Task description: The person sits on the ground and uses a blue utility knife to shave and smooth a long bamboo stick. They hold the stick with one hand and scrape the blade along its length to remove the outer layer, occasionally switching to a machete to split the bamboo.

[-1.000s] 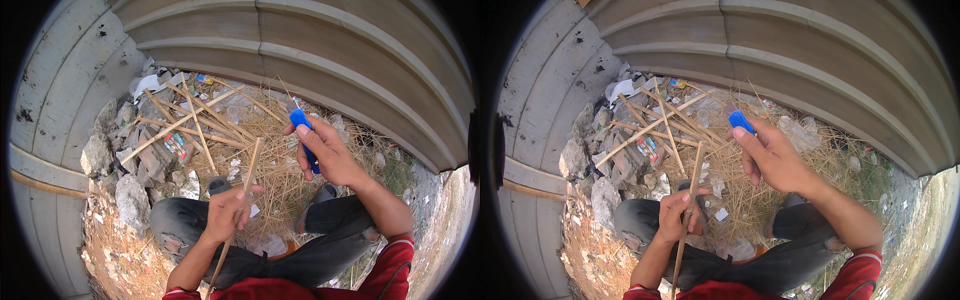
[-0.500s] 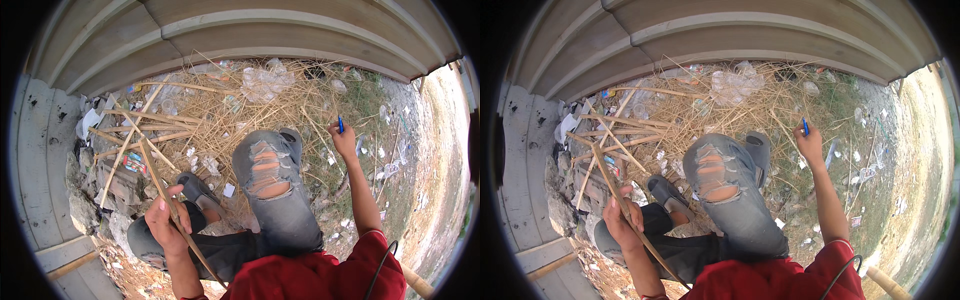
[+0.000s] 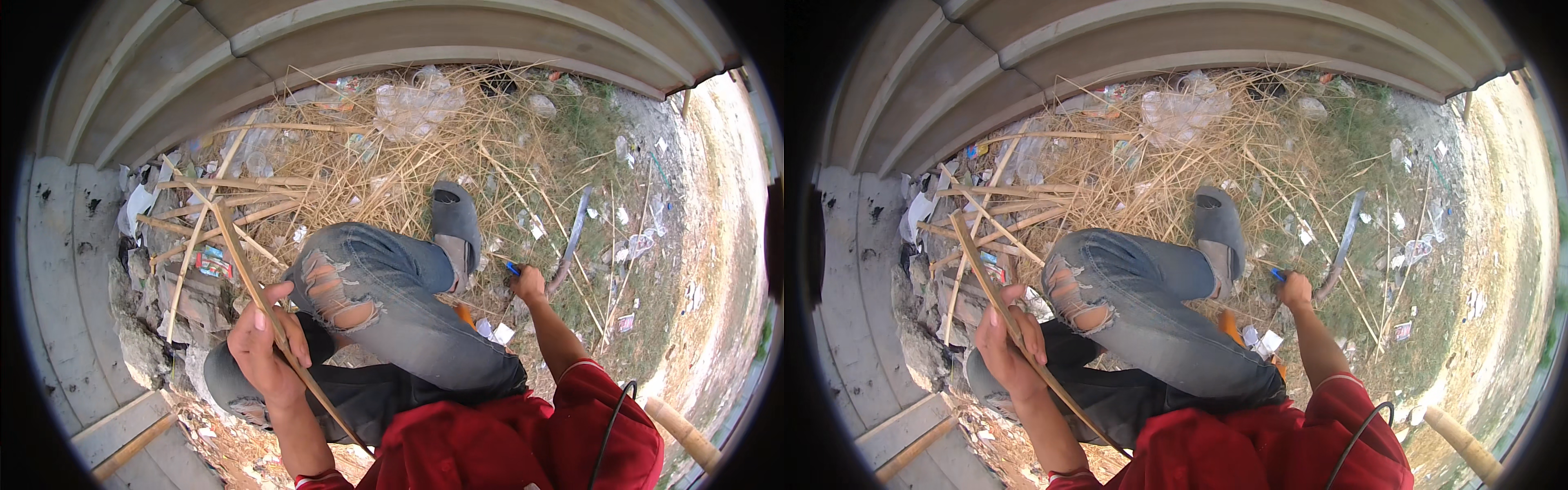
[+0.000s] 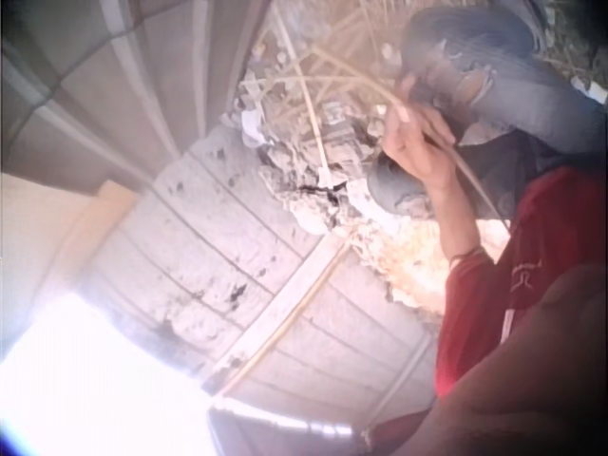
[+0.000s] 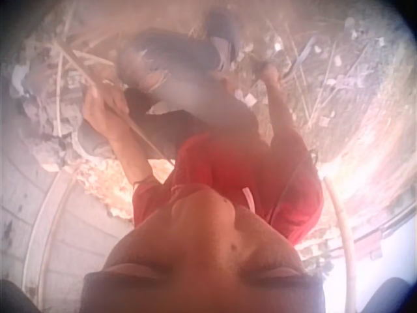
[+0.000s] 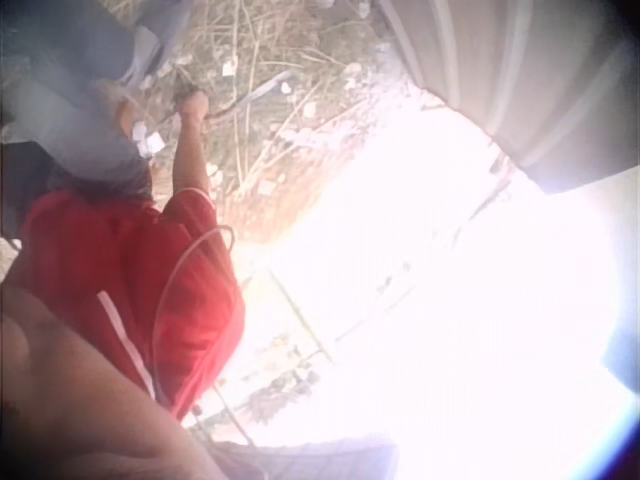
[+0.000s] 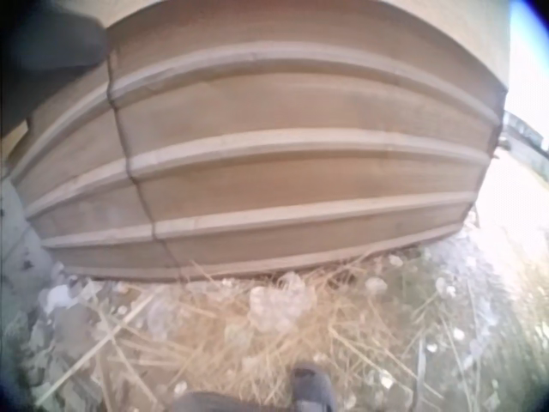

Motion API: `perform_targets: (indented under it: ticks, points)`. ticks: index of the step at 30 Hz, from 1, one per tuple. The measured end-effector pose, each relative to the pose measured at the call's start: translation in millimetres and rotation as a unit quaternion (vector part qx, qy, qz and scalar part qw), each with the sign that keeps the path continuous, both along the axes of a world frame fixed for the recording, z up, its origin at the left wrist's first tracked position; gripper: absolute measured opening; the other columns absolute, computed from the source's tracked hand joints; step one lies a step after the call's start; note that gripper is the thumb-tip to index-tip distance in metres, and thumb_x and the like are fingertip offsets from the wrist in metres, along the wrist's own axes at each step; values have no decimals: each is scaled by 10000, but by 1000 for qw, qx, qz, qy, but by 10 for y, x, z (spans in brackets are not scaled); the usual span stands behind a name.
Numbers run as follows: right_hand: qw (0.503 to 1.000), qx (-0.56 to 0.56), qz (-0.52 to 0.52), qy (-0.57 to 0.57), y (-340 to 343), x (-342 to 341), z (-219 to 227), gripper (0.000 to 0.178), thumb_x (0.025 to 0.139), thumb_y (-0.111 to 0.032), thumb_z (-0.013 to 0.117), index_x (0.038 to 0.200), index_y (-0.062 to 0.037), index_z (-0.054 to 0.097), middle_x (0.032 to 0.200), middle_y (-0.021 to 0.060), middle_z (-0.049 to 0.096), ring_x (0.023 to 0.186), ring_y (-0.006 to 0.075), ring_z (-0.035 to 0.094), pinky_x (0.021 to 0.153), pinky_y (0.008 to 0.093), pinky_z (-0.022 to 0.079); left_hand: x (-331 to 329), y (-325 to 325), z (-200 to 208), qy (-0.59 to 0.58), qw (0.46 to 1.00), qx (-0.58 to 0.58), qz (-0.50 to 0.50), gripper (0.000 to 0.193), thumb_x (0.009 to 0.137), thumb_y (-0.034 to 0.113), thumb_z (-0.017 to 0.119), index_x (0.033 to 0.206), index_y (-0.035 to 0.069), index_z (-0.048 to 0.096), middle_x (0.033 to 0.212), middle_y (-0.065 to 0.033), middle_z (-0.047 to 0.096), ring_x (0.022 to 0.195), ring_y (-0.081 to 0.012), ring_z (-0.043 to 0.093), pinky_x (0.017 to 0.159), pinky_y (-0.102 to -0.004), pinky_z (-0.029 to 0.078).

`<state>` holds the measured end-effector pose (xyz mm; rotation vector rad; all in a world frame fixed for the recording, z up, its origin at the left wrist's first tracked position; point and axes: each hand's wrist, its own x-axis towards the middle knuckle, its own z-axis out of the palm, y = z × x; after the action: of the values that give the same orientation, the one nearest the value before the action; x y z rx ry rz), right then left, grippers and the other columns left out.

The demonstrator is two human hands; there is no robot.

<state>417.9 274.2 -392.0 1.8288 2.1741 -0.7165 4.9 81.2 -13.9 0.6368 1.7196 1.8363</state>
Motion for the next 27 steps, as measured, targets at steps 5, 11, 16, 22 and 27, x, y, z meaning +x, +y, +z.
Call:
perform_targets:
  ticks: [5, 11, 16, 22, 27]
  points:
    - [996, -14, 64, -63, 41, -62, -46, 438, 771, -256, 755, 1176, -104, 686, 1142, 200, 676, 993, 410, 688, 868, 486, 568, -23, -46, -19, 30, 999, -8, 12, 493, 1070, 323, 452, 1172, -133, 610, 494, -9, 393, 341, -77, 333, 317, -212, 276]
    - [999, -3, 42, -20, 8, 44, -194, 286, 794, -257, 752, 1013, -75, 727, 1033, 200, 713, 938, 396, 705, 831, 481, 565, -2, -65, -38, 19, 1000, -6, 11, 490, 1064, 324, 457, 1170, -129, 611, 498, -7, 399, 344, -70, 335, 318, -208, 269]
    - [985, -12, -136, 103, -24, 172, -415, 204, 821, -191, 741, 958, -48, 788, 796, 156, 746, 749, 300, 720, 729, 396, 547, 5, -57, -1, -1, 1000, -8, 27, 475, 1039, 293, 504, 1162, -148, 630, 485, -41, 469, 363, -78, 377, 358, -207, 298]
    - [915, -53, -211, 339, -56, 222, -412, 228, 798, -44, 736, 1010, 34, 766, 810, 95, 759, 731, 101, 686, 675, 292, 531, 10, -66, -3, -6, 999, -14, 32, 480, 1035, 301, 510, 1159, -146, 631, 493, -42, 474, 366, -76, 377, 350, -207, 292]
    - [988, -4, -78, 130, -79, 69, -156, 259, 807, -159, 685, 1035, -63, 761, 780, 197, 712, 758, 340, 708, 742, 424, 552, 9, -63, 1, -7, 999, -18, 35, 480, 1037, 304, 508, 1159, -143, 631, 494, -35, 468, 367, -74, 377, 347, -205, 291]
